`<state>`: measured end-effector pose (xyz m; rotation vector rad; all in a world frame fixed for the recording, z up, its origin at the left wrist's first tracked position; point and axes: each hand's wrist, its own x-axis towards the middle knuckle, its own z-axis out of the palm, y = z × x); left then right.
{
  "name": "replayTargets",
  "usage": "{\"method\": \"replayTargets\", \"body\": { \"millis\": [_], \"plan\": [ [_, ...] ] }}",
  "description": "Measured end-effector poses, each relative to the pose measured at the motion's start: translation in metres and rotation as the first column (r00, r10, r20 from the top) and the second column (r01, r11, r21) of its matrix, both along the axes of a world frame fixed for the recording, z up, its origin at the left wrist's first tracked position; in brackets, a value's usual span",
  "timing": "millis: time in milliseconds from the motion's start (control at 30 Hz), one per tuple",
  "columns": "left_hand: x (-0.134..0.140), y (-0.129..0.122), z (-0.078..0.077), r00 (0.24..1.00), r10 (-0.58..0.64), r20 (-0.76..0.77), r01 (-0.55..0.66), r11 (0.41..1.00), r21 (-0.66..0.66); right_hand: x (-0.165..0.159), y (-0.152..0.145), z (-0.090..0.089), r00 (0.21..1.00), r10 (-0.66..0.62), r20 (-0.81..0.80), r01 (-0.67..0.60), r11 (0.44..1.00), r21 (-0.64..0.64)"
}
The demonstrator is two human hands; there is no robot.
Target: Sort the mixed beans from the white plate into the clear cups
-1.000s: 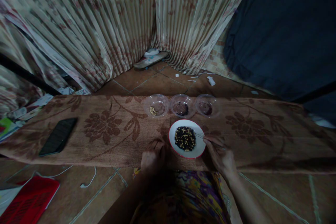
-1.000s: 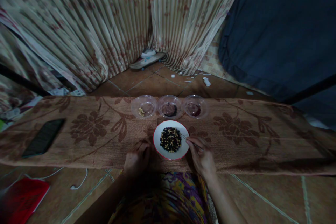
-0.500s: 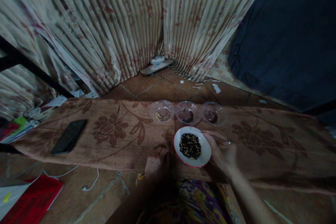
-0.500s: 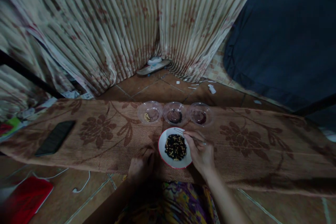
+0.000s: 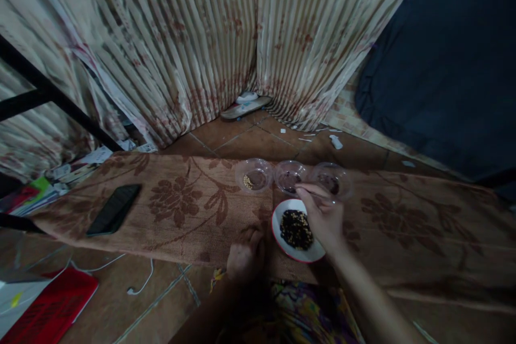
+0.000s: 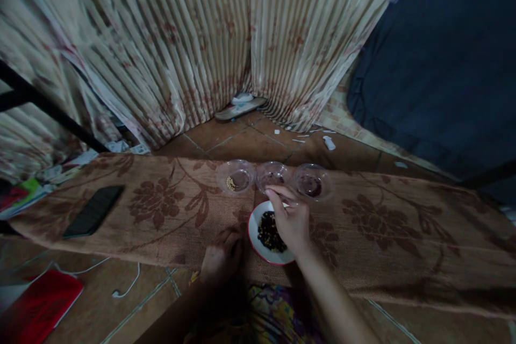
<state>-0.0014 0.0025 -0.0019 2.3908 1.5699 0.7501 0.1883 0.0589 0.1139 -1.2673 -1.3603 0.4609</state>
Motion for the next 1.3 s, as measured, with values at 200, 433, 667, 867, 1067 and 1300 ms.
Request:
{"method": "replayTargets", "body": {
  "millis": [200,433,667,867,1067,1300],
  "plan": [
    [0.001,0.0,0.006,1.0,-0.002,0.004,0.002,1.0,-0.024,0.048,-0.045,-0.022,0.979,-0.204,0.002,0.202,0.967,-0.153],
    [0.003,-0.001,0.012,1.0,0.018,-0.012,-0.019,0.999,-0.046,0.084,-0.079,-0.047,0.979,-0.192,0.064,0.203,0.936,-0.289],
    [0.0,0.001,0.005,1.0,0.001,-0.004,-0.002,1.0,-0.014,0.076,-0.082,-0.062,0.987,-0.11,0.114,0.143,0.931,-0.336],
    [0.0,0.001,0.005,1.0,-0.001,-0.013,0.0,1.0,-0.029,0.069,-0.074,-0.06,0.989,-0.066,0.13,0.101,0.953,-0.286],
    [-0.001,0.0,0.004,1.0,-0.002,-0.018,0.002,1.0,-0.023,0.065,-0.073,-0.062,0.99,-0.064,0.128,0.1,0.949,-0.3],
    [0.0,0.0,0.003,1.0,0.009,-0.01,-0.009,0.999,-0.045,0.063,-0.072,-0.061,0.991,-0.061,0.119,0.095,0.947,-0.308]
  ]
}}
